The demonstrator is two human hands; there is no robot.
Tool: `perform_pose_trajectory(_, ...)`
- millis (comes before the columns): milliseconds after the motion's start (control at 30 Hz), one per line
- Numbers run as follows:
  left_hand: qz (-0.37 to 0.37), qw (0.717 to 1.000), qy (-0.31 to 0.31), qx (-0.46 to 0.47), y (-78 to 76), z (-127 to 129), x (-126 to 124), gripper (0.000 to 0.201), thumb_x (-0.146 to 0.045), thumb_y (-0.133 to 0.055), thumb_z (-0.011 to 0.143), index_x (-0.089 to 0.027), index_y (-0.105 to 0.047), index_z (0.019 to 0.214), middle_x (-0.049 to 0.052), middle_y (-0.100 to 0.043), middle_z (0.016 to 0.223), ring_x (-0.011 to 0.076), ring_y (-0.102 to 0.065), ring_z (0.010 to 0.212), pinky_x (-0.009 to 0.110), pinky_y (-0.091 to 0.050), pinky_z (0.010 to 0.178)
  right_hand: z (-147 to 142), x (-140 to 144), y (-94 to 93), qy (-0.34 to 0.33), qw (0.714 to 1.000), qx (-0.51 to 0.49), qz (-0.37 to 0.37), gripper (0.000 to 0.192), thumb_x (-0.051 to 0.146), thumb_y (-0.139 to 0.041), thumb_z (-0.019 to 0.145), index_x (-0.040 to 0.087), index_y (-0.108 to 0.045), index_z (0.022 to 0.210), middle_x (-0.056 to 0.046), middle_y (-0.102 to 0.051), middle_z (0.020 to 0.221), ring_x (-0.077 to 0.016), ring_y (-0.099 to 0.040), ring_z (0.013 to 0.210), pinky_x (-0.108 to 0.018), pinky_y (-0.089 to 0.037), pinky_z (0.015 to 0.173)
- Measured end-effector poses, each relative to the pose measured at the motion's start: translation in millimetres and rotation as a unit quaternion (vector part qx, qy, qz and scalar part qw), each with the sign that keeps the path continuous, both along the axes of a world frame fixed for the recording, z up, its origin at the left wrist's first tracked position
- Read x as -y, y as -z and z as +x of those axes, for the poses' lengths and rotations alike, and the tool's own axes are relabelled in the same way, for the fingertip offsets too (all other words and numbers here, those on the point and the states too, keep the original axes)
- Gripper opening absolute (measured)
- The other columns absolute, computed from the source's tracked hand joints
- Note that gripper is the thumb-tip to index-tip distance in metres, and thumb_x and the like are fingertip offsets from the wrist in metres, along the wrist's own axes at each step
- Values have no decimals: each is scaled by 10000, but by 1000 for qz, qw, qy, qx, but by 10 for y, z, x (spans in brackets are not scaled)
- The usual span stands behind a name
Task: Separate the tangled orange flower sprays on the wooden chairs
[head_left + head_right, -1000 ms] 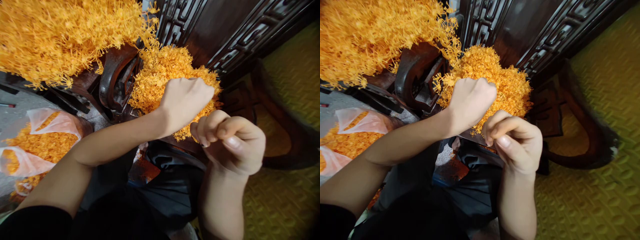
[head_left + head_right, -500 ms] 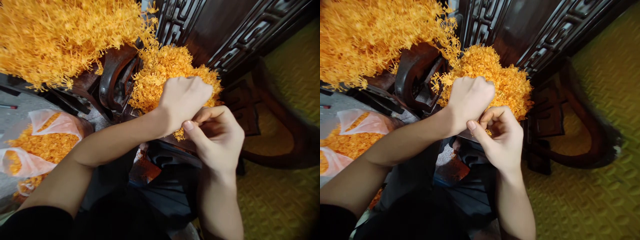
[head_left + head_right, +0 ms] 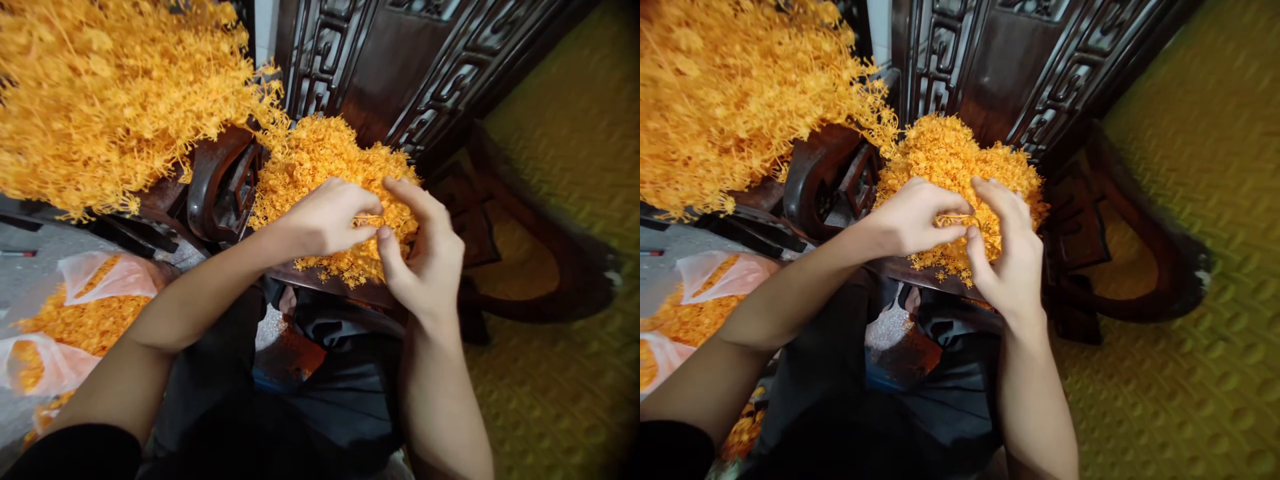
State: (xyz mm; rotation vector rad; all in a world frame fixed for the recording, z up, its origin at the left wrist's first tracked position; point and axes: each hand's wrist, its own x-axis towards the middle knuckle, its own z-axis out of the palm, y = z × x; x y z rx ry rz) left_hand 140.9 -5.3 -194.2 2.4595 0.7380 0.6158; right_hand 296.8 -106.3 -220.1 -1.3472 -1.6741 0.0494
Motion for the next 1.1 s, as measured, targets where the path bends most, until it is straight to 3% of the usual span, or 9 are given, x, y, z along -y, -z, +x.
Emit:
perform_pose_trajectory(100, -25, 996, 81, 19, 36, -118, -80, 263, -240, -597, 884, -192, -727, 1107, 31, -749, 1006, 177, -693, 956, 337, -526, 916, 109, -12, -14, -16, 999, 43, -29, 345, 342, -647, 931, 280, -663, 1270, -84, -720, 1227, -316, -645, 1183, -585, -418, 1138)
perform_pose_trajectory(200, -6, 997, 76, 8, 72, -233, -136, 375, -196, -573, 870, -181, -654, 1236, 49, -733, 1090, 180, -678, 1021, 319, -514, 922, 172, -32, -25, -21, 998, 33, -50, 265, 328, -668, 924, 275, -725, 1178, -69, -750, 1074, -267, -696, 980, -496, -513, 1015)
perform_pose_trajectory(433, 109, 990, 46, -74, 150, -347, -275, 370, -94, -499, 862, -161, -648, 1195, 86, -703, 1196, 235, -629, 1168, 416, -431, 1072, 230, -216, 138, -3, 979, -192, -72, 228, 399, -702, 911, 228, -712, 1060, -38, -712, 870, -196, -708, 764, -342, -574, 718)
perform_pose_trajectory(633, 24, 999, 37, -18, 127, -311, -251, 368, -231, -419, 994, -157, -575, 1319, 83, -709, 1201, 178, -672, 1062, 341, -487, 1004, 120, -344, 234, -35, 981, -192, -11, 556, 482, -791, 816, 257, -587, 1281, -103, -647, 1300, -260, -630, 1226, -449, -535, 1035)
perform_pose_trajectory(700, 0, 999, 51, 4, 123, -312, -231, 362, -249, -427, 987, -149, -563, 1308, 92, -691, 1226, 173, -659, 1072, 325, -493, 985, 58, -349, 218, -79, 980, -179, -46, 771, 481, -835, 766, 262, -495, 1423, -118, -641, 1322, -267, -620, 1239, -473, -514, 1059)
perform_pose_trajectory(800, -36, 998, 53, 4, 120, -353, -236, 374, -254, -457, 953, -146, -547, 1299, 88, -693, 1164, 156, -656, 962, 296, -516, 885, 43, -342, 180, -141, 946, -252, -149, 720, 458, -812, 799, 230, -526, 1419, -66, -723, 1031, -189, -710, 818, -381, -585, 783)
perform_pose_trajectory(867, -33, 998, 46, -29, 119, -397, -263, 381, -241, -497, 909, -147, -572, 1270, 74, -705, 1086, 159, -650, 899, 300, -517, 850, 97, -331, 150, -168, 903, -322, -229, 559, 483, -765, 838, 184, -629, 1290, -33, -715, 859, -101, -570, 518, -278, -482, 530)
perform_pose_trajectory(967, 10, 991, 73, -108, 128, -444, -306, 352, -193, -545, 820, -164, -664, 1150, 54, -719, 1014, 190, -655, 907, 336, -512, 886, 206, -313, 113, -184, 857, -356, -326, 489, 541, -757, 821, 142, -709, 1101, -18, -691, 722, -46, -363, 401, -229, -253, 401)
perform_pose_trajectory(1100, 79, 980, 79, -161, 145, -451, -326, 286, -184, -560, 801, -170, -724, 1035, 80, -711, 1047, 229, -653, 972, 373, -501, 926, 271, -300, 90, -146, 898, -233, -343, 408, 532, -787, 784, 166, -763, 963, -17, -707, 718, -79, -464, 477, -247, -308, 453)
